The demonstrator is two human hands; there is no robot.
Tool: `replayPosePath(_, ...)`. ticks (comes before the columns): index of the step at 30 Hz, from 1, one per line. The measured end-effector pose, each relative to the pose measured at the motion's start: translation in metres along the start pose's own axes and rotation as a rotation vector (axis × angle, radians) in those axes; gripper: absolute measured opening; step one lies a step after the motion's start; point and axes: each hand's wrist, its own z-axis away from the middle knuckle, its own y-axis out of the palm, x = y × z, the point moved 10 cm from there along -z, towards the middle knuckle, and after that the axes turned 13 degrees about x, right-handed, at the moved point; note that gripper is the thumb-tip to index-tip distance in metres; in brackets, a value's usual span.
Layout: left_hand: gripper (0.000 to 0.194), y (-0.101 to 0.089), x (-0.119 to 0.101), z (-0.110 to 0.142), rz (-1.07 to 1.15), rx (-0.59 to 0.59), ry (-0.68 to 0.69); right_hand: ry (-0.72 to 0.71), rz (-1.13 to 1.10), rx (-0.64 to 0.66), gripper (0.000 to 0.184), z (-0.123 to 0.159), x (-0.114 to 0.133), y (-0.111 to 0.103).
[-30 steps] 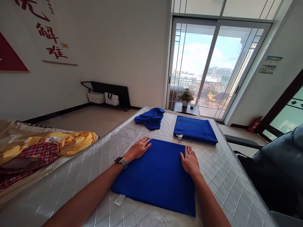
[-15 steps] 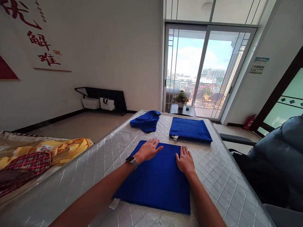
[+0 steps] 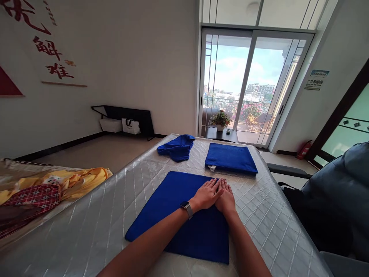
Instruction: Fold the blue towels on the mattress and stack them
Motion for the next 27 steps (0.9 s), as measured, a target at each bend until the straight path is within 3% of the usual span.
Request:
replayPosePath(8, 0.083, -0.016, 0.05, 0.033, -0.035, 0.064, -0.142, 0.046, -0.104, -0.008, 0.073, 0.0, -0.001, -0.006)
replayPosePath(17, 0.087, -0.053, 0.176, 0.101, -0.038, 0.079, -0.41, 0.047, -0.115, -0.014, 0.075, 0.0, -0.003, -0.004)
replayPosePath(20, 0.09, -0.058, 0.188, 0.111, -0.04, 0.047, -0.422, 0.056, -0.099, -0.019, 0.075, -0.002, -0.005, -0.002)
replayPosePath(27, 0.089, -0.057, 0.183, 0.112, -0.05, 0.034, -0.435, 0.049, -0.069, -0.015, 0.076, -0.007, -0.009, 0.004)
